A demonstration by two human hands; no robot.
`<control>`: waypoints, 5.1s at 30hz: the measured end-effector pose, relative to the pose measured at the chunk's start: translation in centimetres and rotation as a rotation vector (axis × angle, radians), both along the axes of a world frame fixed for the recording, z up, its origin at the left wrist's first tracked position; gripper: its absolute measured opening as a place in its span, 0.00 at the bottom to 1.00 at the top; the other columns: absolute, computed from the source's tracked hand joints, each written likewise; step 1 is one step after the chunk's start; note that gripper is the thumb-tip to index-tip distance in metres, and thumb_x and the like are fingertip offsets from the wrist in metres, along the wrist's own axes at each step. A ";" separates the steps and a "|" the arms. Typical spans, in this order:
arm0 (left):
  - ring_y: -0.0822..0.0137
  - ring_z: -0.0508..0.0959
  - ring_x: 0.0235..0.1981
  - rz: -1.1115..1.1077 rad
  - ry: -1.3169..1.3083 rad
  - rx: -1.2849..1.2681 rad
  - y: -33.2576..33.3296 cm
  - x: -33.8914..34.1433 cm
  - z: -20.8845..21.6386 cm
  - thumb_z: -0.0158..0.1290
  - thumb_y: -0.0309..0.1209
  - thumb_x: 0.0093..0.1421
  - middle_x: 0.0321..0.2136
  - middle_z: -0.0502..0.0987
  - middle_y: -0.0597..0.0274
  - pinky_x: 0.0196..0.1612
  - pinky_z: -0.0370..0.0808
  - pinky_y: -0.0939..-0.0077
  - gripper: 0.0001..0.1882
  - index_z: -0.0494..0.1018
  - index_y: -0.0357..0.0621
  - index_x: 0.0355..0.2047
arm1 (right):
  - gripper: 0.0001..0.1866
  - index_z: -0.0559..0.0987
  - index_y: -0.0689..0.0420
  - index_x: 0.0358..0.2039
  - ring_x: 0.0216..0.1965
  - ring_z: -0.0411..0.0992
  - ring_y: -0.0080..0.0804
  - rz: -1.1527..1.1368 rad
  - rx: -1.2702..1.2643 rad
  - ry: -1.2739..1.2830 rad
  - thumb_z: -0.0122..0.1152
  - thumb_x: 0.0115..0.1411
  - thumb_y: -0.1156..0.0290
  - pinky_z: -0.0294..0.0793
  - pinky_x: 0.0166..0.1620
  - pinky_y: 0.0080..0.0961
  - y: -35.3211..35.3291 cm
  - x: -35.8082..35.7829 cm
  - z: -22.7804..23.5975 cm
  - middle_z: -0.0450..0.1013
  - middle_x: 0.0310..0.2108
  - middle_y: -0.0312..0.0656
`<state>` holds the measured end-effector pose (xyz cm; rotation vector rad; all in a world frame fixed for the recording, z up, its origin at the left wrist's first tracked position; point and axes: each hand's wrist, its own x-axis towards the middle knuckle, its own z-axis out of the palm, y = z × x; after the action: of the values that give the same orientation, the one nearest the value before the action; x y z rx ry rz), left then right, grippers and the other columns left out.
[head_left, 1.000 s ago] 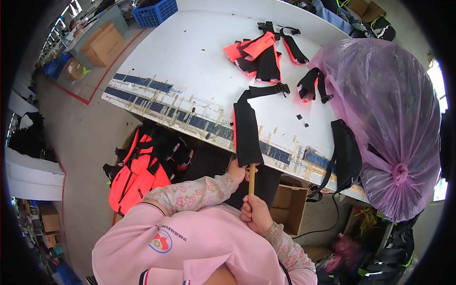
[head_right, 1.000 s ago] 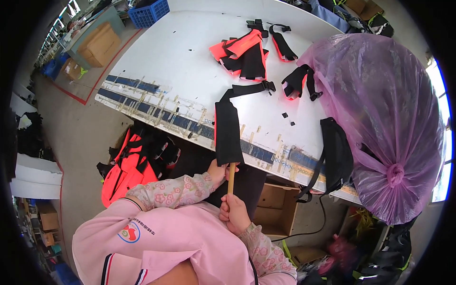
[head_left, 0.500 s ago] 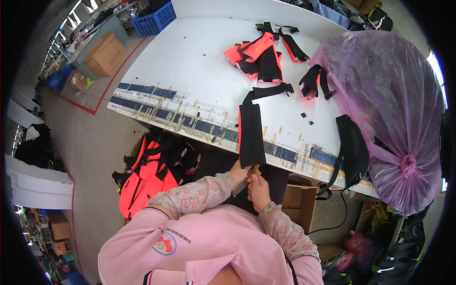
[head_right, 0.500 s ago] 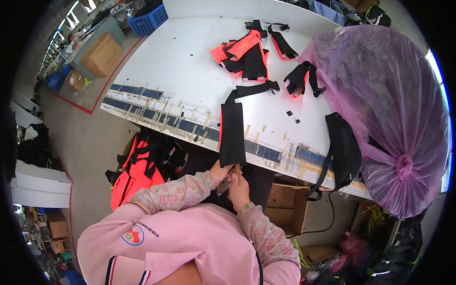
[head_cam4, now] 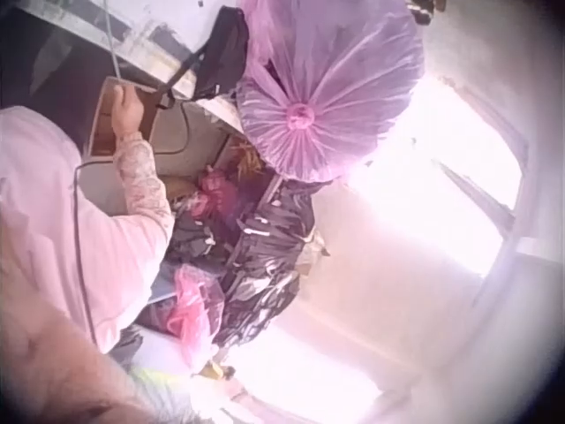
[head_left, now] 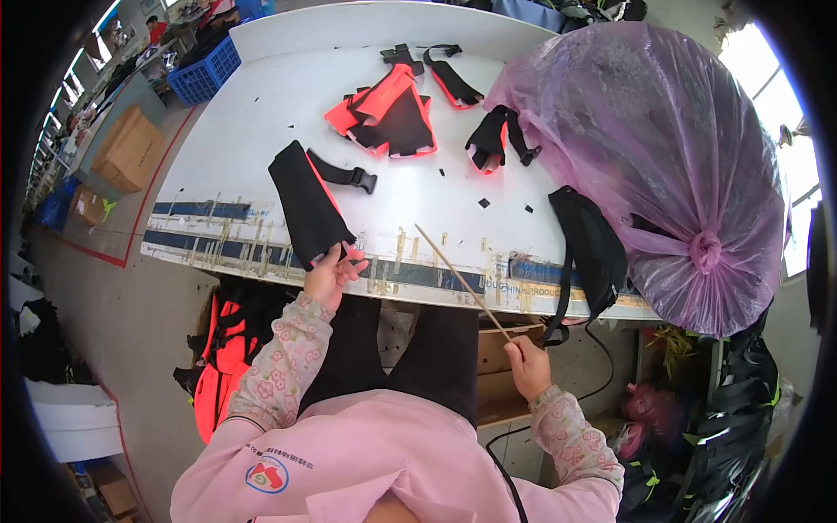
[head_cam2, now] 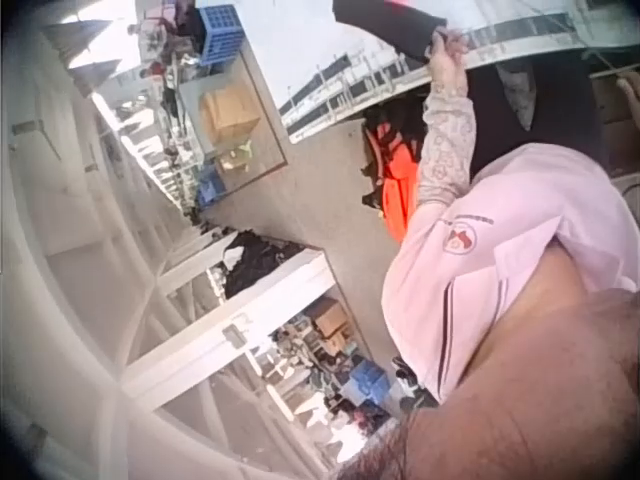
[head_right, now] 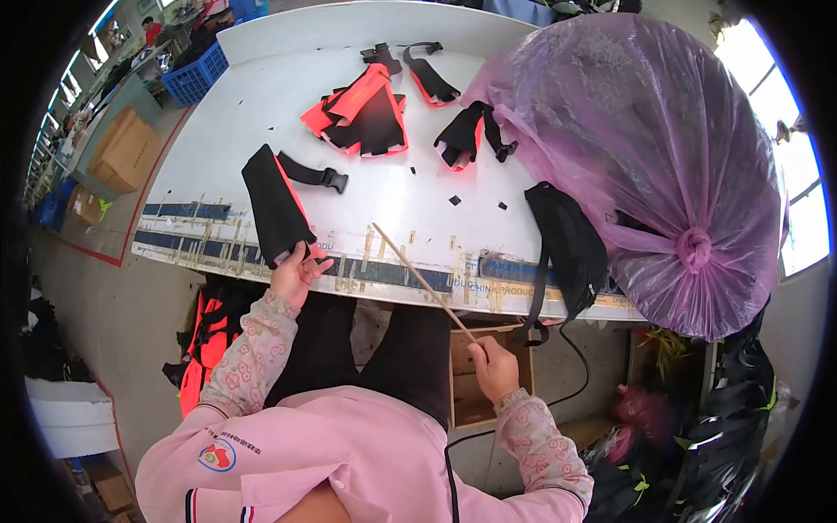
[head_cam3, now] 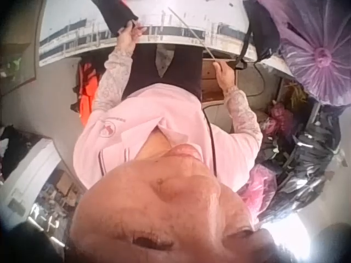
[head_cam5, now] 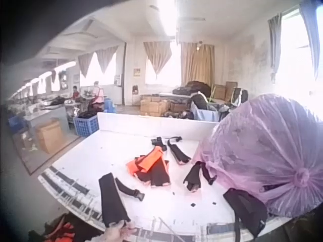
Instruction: The recorder uses a wooden stick to turn fabric components inside out as part of assembling life jackets or safety vests.
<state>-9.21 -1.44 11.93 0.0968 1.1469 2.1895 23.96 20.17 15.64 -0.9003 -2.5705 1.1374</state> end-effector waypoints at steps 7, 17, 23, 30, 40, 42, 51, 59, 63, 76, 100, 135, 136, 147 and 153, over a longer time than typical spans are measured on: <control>0.64 0.77 0.24 -0.304 -0.135 -0.272 2.3 4.6 -2.9 0.42 0.35 0.65 0.29 0.78 0.52 0.38 0.75 0.69 0.15 0.73 0.36 0.32 | 0.12 0.76 0.57 0.35 0.39 0.67 0.43 0.094 0.631 0.071 0.62 0.51 0.67 0.66 0.40 0.36 11.2 -6.2 2.2 0.70 0.33 0.43; 0.62 0.79 0.29 -0.367 -0.019 -0.364 2.4 5.7 -3.6 0.47 0.34 0.63 0.26 0.75 0.60 0.28 0.76 0.72 0.10 0.73 0.39 0.33 | 0.14 0.77 0.57 0.39 0.43 0.70 0.53 -0.172 0.588 -0.469 0.47 0.54 0.76 0.69 0.46 0.41 38.4 -8.9 0.9 0.73 0.40 0.53; 0.61 0.78 0.27 -0.369 -0.045 -0.407 3.1 5.6 -3.3 0.44 0.32 0.64 0.26 0.74 0.58 0.26 0.76 0.72 0.10 0.72 0.38 0.32 | 0.25 0.63 0.57 0.55 0.40 0.72 0.54 -0.543 0.764 -0.169 0.46 0.54 0.76 0.69 0.43 0.44 47.9 -6.4 2.6 0.74 0.36 0.55; 0.61 0.78 0.28 -0.347 -0.065 -0.457 3.4 5.8 -3.0 0.44 0.31 0.63 0.26 0.74 0.56 0.25 0.76 0.73 0.11 0.71 0.38 0.30 | 0.33 0.59 0.49 0.59 0.53 0.65 0.49 -0.291 0.940 -0.515 0.55 0.51 0.73 0.65 0.53 0.40 45.9 -5.2 5.0 0.67 0.51 0.51; 0.60 0.78 0.27 -0.346 -0.062 -0.445 3.1 5.5 -3.3 0.44 0.31 0.63 0.25 0.75 0.54 0.27 0.77 0.71 0.11 0.72 0.36 0.32 | 0.41 0.62 0.53 0.59 0.62 0.54 0.38 -0.609 0.959 -0.951 0.60 0.48 0.47 0.46 0.60 0.54 45.3 -6.5 0.9 0.61 0.59 0.42; 0.59 0.78 0.27 -0.351 -0.080 -0.420 3.1 5.6 -3.5 0.44 0.32 0.63 0.26 0.76 0.52 0.27 0.77 0.70 0.12 0.72 0.36 0.33 | 0.22 0.74 0.54 0.50 0.63 0.53 0.39 -0.622 0.970 -0.980 0.47 0.56 0.62 0.46 0.59 0.57 46.1 -6.5 0.3 0.61 0.59 0.43; 0.61 0.78 0.27 -0.357 -0.057 -0.461 3.1 5.5 -3.4 0.45 0.36 0.63 0.26 0.76 0.53 0.27 0.77 0.71 0.14 0.72 0.36 0.33 | 0.12 0.80 0.54 0.31 0.45 0.69 0.40 -0.488 1.171 -0.679 0.52 0.50 0.64 0.55 0.57 0.52 41.4 -7.2 3.3 0.75 0.37 0.41; 0.63 0.77 0.23 -0.380 0.014 -0.424 3.0 5.5 -3.6 0.45 0.37 0.64 0.25 0.76 0.54 0.26 0.76 0.74 0.14 0.72 0.38 0.33 | 0.10 0.77 0.52 0.37 0.41 0.69 0.34 -0.156 1.371 -0.143 0.55 0.55 0.65 0.55 0.59 0.50 36.7 -6.3 4.8 0.73 0.29 0.35; 0.64 0.78 0.24 -0.393 0.006 -0.409 3.1 5.7 -3.2 0.45 0.37 0.64 0.25 0.76 0.54 0.26 0.76 0.74 0.13 0.72 0.38 0.33 | 0.11 0.77 0.53 0.39 0.40 0.69 0.33 -0.082 1.375 0.014 0.58 0.54 0.67 0.57 0.58 0.46 34.2 -6.6 4.3 0.73 0.31 0.35; 0.63 0.79 0.24 -0.392 -0.236 -0.188 4.4 5.4 -0.1 0.41 0.33 0.65 0.33 0.77 0.49 0.37 0.76 0.70 0.14 0.68 0.36 0.43 | 0.18 0.74 0.66 0.42 0.35 0.75 0.45 0.628 0.689 0.490 0.53 0.47 0.84 0.75 0.38 0.32 7.4 -10.3 16.0 0.74 0.36 0.50; 0.65 0.78 0.36 -0.403 -0.303 -0.014 4.9 5.8 3.3 0.47 0.30 0.61 0.37 0.77 0.57 0.37 0.75 0.71 0.12 0.73 0.39 0.41 | 0.22 0.73 0.66 0.45 0.34 0.75 0.37 0.972 0.912 0.432 0.58 0.46 0.78 0.78 0.40 0.31 -3.9 -11.7 18.2 0.72 0.35 0.48; 0.59 0.74 0.46 -0.541 0.436 -0.058 3.9 7.5 -0.4 0.37 0.31 0.65 0.45 0.73 0.53 0.49 0.73 0.67 0.16 0.68 0.38 0.47 | 0.21 0.69 0.65 0.46 0.47 0.70 0.44 0.578 0.763 0.254 0.52 0.50 0.74 0.70 0.51 0.33 -7.1 -12.1 7.5 0.69 0.44 0.52; 0.59 0.74 0.47 -0.519 0.122 0.052 4.2 7.6 -0.6 0.34 0.30 0.66 0.45 0.72 0.52 0.50 0.72 0.68 0.16 0.68 0.37 0.47 | 0.21 0.69 0.63 0.47 0.47 0.70 0.45 0.585 0.777 0.254 0.52 0.50 0.75 0.71 0.50 0.33 -7.1 -12.3 7.8 0.69 0.44 0.52; 0.64 0.74 0.47 -0.501 0.186 -0.015 4.2 9.6 -2.0 0.32 0.29 0.67 0.47 0.71 0.55 0.50 0.73 0.72 0.17 0.64 0.37 0.51 | 0.21 0.69 0.65 0.46 0.44 0.70 0.43 0.587 0.837 0.303 0.53 0.50 0.73 0.72 0.47 0.31 -6.0 -14.2 4.5 0.69 0.42 0.51; 0.77 0.74 0.38 -0.224 0.037 -0.089 5.5 12.0 -0.8 0.47 0.21 0.58 0.38 0.73 0.67 0.37 0.73 0.81 0.11 0.68 0.47 0.41 | 0.19 0.70 0.63 0.42 0.39 0.71 0.39 0.614 0.783 0.320 0.54 0.48 0.73 0.72 0.41 0.29 -4.5 -15.1 2.5 0.69 0.36 0.45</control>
<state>2.76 4.08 11.14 0.2173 1.1917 1.9446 8.87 15.72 18.17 0.2365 -2.6867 0.2283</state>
